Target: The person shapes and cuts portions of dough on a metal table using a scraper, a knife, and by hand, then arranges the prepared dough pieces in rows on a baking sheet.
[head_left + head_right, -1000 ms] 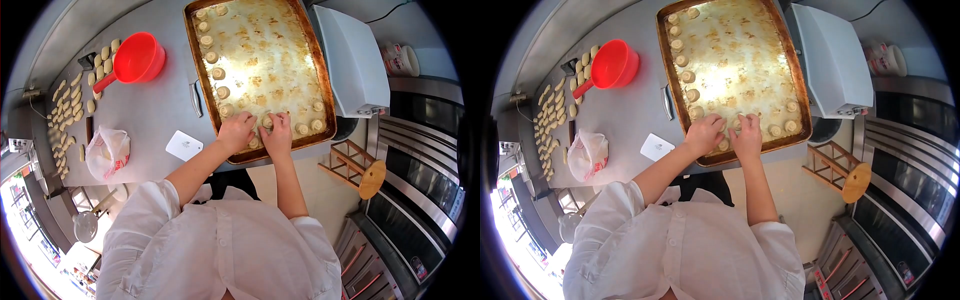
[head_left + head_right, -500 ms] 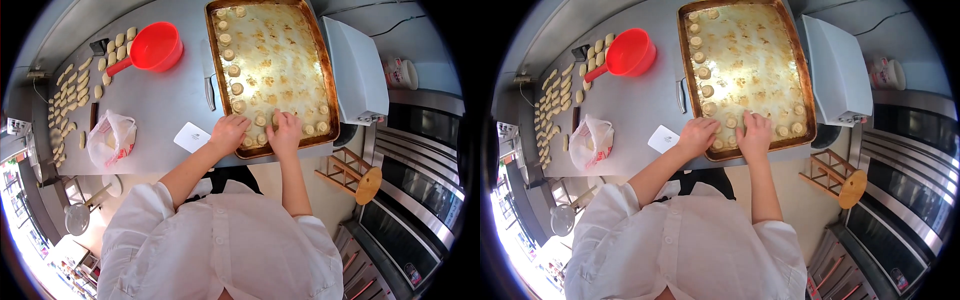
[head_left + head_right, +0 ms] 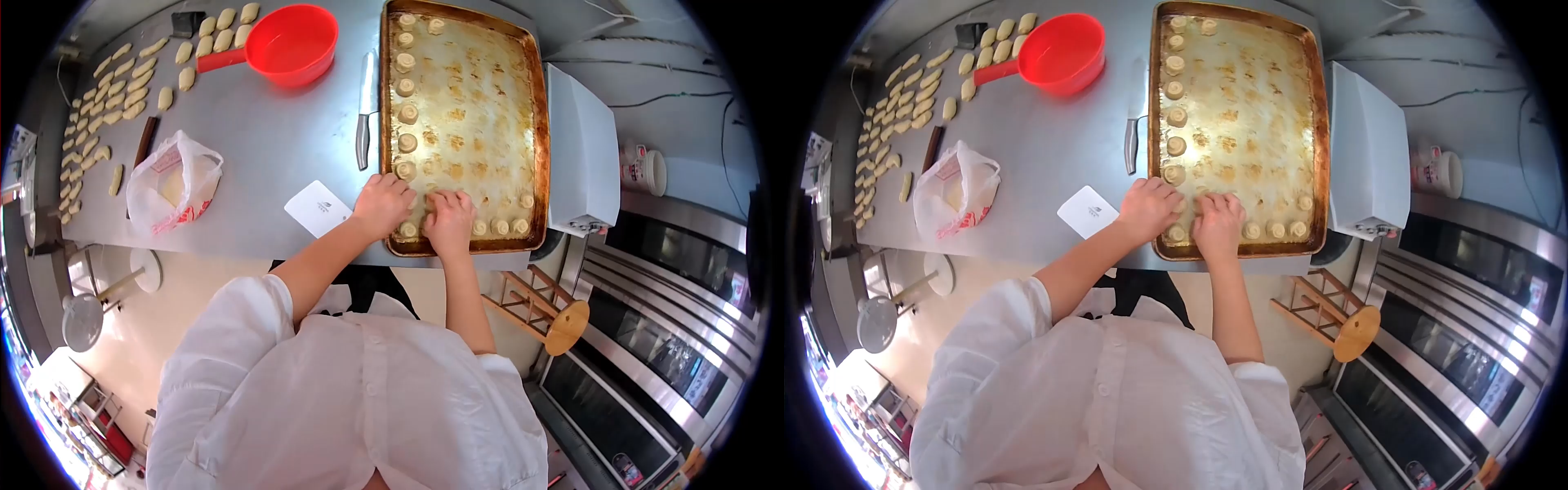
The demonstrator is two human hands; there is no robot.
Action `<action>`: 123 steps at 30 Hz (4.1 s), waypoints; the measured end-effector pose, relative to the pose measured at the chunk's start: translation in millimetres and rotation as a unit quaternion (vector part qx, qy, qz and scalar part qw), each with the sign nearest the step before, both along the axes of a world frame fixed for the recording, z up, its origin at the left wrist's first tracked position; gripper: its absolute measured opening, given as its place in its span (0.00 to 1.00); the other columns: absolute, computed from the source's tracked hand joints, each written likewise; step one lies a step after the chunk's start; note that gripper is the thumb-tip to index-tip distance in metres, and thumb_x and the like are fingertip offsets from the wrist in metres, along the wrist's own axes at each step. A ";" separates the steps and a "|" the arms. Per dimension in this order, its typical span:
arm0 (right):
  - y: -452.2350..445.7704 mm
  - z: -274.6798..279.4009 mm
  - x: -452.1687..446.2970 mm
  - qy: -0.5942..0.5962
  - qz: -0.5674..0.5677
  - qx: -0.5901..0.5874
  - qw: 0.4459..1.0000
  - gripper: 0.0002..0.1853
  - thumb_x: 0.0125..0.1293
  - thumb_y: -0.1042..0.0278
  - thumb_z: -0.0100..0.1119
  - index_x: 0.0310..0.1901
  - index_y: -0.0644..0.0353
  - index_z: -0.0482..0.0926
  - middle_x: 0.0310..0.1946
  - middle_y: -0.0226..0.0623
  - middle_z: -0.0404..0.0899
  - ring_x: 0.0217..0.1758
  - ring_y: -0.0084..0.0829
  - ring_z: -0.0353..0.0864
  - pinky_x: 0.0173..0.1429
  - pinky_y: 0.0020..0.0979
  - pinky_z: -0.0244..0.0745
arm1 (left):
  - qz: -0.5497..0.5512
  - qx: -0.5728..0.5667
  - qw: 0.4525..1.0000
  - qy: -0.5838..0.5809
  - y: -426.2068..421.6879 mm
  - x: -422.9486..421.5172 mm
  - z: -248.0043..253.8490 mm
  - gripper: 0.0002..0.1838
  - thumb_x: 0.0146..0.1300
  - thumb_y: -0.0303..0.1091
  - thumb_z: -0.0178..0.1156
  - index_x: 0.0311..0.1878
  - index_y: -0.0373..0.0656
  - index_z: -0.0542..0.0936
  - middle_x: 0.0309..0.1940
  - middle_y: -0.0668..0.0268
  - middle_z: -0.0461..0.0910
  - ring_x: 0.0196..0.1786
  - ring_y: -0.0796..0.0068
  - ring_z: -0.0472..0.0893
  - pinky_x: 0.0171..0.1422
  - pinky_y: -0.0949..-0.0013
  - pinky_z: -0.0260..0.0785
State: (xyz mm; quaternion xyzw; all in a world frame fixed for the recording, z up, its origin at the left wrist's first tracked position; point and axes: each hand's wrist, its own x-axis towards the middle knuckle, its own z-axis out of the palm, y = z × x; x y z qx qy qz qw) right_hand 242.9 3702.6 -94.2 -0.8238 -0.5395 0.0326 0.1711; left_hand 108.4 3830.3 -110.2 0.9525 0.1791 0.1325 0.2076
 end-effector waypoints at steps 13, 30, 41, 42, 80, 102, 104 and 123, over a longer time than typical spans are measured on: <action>30.1 24.0 -40.4 0.042 0.004 0.042 0.998 0.21 0.59 0.73 0.59 0.56 0.59 0.78 0.58 0.46 0.74 0.61 0.49 0.71 0.67 0.47 0.65 | 0.113 -0.032 0.993 0.016 44.5 -141.9 53.2 0.22 0.52 0.37 0.68 0.53 0.48 0.80 0.54 0.65 0.78 0.58 0.61 0.75 0.64 0.53 0.64; 293.2 38.7 -356.7 0.203 0.112 0.029 0.972 0.19 0.56 0.61 0.71 0.50 0.52 0.86 0.66 0.59 0.63 0.69 0.53 0.65 0.70 0.44 0.65 | 0.477 -0.233 0.848 0.000 187.2 -399.9 26.0 0.30 0.53 0.30 0.64 0.63 0.56 0.79 0.56 0.47 0.77 0.45 0.51 0.83 0.53 0.59 0.76; 299.6 88.2 -348.9 0.241 0.059 0.121 0.961 0.27 0.55 0.78 0.55 0.59 0.60 0.78 0.53 0.47 0.77 0.50 0.44 0.79 0.54 0.36 0.76 | 0.340 -0.370 0.835 -0.223 204.2 -425.4 102.1 0.33 0.55 0.22 0.58 0.67 0.50 0.75 0.53 0.54 0.77 0.39 0.66 0.80 0.44 0.66 0.75; 296.2 98.2 -345.8 0.187 0.073 0.116 0.973 0.26 0.56 0.78 0.54 0.60 0.60 0.77 0.54 0.48 0.75 0.50 0.44 0.79 0.54 0.37 0.76 | 0.333 -0.371 0.837 -0.226 208.1 -424.0 101.1 0.33 0.55 0.22 0.58 0.67 0.50 0.75 0.53 0.54 0.77 0.39 0.66 0.80 0.44 0.66 0.75; 299.6 58.6 -279.0 0.163 0.269 0.138 0.939 0.12 0.51 0.76 0.68 0.40 0.57 0.81 0.43 0.37 0.80 0.46 0.42 0.79 0.52 0.42 0.73 | 0.362 -0.035 0.901 0.236 490.7 -242.2 -27.6 0.30 0.62 0.50 0.63 0.57 0.35 0.73 0.55 0.54 0.77 0.60 0.57 0.76 0.62 0.59 0.71; 158.5 32.0 -213.1 0.059 -0.096 -0.253 0.961 0.41 0.42 0.55 0.80 0.58 0.60 0.71 0.58 0.52 0.73 0.62 0.51 0.72 0.62 0.46 0.71 | 0.347 -0.065 0.926 0.131 476.4 -255.7 -18.8 0.25 0.57 0.37 0.67 0.58 0.43 0.75 0.53 0.52 0.77 0.59 0.51 0.75 0.65 0.57 0.69; 157.6 27.2 -204.9 0.050 -0.124 -0.295 0.946 0.41 0.40 0.54 0.81 0.56 0.60 0.72 0.55 0.52 0.75 0.60 0.50 0.75 0.59 0.45 0.74 | 0.328 -0.057 0.933 0.135 475.8 -258.5 -20.4 0.26 0.56 0.38 0.67 0.59 0.43 0.75 0.54 0.51 0.77 0.59 0.51 0.75 0.65 0.57 0.69; 543.3 30.0 -310.2 0.236 0.022 -0.090 0.967 0.17 0.65 0.73 0.50 0.52 0.75 0.66 0.41 0.64 0.81 0.48 0.62 0.81 0.54 0.51 0.77 | 0.385 -0.122 0.912 0.065 477.2 -286.2 -10.8 0.20 0.61 0.39 0.63 0.53 0.38 0.77 0.42 0.49 0.84 0.50 0.45 0.81 0.54 0.49 0.74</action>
